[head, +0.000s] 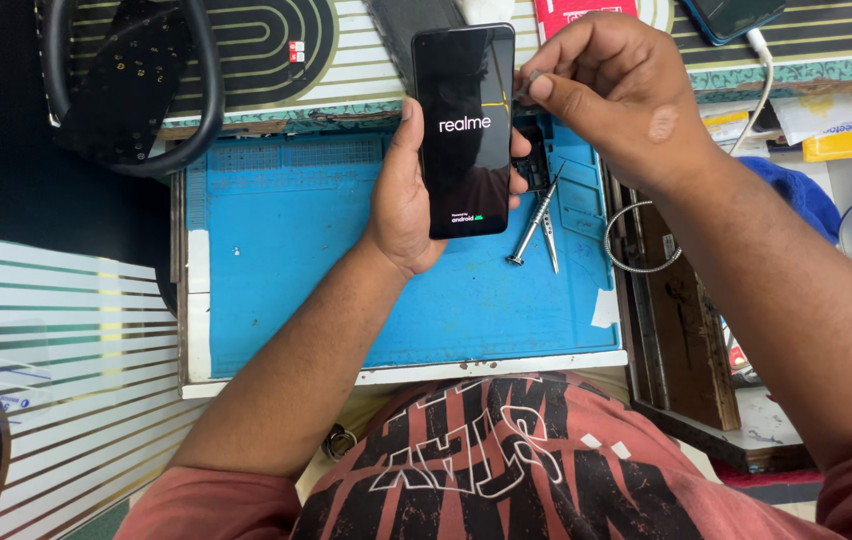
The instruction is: The person holds a Realme smartphone in one hand and uses a metal pry tool to work around the edge of the device, then sets the phone down and pries open its back cover to expose the internal battery and board. They use a screwdriver and tweezers on the opened phone while the screen stays on the boot logo.
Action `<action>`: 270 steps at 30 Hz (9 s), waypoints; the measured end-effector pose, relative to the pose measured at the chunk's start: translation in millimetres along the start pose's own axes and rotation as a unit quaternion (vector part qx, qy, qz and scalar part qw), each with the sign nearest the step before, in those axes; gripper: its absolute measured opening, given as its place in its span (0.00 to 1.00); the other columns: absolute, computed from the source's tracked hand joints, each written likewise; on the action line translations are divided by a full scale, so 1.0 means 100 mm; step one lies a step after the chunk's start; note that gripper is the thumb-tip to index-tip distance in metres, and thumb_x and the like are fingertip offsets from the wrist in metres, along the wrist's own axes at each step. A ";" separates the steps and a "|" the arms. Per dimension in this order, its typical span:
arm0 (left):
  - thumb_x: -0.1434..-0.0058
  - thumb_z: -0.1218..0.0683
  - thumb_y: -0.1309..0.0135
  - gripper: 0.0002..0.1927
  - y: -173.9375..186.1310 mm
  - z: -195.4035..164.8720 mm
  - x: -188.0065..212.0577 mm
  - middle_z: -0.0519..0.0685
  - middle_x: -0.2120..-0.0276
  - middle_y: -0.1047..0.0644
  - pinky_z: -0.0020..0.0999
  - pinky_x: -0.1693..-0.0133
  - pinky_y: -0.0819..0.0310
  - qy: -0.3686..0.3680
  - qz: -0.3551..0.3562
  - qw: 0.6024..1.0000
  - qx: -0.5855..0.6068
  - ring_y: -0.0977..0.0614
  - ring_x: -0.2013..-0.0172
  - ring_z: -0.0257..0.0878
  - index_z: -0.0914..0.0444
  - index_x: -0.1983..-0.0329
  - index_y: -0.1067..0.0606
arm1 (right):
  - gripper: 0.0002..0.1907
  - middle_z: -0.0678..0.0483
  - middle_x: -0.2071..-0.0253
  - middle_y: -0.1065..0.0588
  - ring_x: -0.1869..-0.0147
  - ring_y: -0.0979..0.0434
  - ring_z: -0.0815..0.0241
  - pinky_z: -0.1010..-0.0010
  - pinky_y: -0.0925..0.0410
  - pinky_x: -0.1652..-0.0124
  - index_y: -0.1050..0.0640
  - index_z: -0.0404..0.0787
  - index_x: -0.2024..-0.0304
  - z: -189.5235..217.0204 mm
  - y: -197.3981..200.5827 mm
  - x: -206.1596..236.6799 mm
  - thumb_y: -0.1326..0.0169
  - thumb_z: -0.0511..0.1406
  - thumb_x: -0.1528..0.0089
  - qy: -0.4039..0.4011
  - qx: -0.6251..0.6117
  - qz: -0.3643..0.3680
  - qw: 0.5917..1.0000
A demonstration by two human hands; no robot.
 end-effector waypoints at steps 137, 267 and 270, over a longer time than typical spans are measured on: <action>0.25 0.29 0.72 0.40 -0.02 -0.03 -0.06 0.57 0.51 0.21 0.43 0.54 0.17 0.014 -0.012 1.000 -0.002 0.16 0.57 0.46 0.65 0.35 0.29 | 0.02 0.51 0.53 0.20 0.49 0.18 0.70 0.79 0.24 0.47 0.24 0.34 0.51 0.07 -0.05 -0.03 0.43 0.25 0.23 0.046 0.115 -0.008 0.992; 0.25 0.29 0.72 0.41 -0.10 -0.07 -0.05 0.58 0.50 0.21 0.41 0.52 0.17 0.006 -0.007 0.999 -0.038 0.17 0.56 0.46 0.67 0.34 0.30 | 0.02 0.54 0.57 0.21 0.55 0.20 0.71 0.81 0.26 0.52 0.23 0.33 0.52 0.23 -0.12 -0.10 0.42 0.25 0.25 0.019 0.084 -0.018 0.996; 0.25 0.29 0.72 0.41 -0.10 -0.07 -0.05 0.58 0.50 0.21 0.42 0.52 0.17 0.006 -0.010 0.999 -0.033 0.16 0.56 0.46 0.67 0.35 0.30 | 0.02 0.54 0.57 0.21 0.55 0.20 0.71 0.81 0.26 0.52 0.23 0.33 0.51 0.24 -0.13 -0.09 0.42 0.25 0.24 0.027 0.081 -0.019 0.996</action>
Point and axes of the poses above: each hand's wrist, its own x-axis away from the middle knuckle, its own y-axis out of the back of the hand, z = x × y, the point moved 6 cm from there along -x, towards the middle knuckle
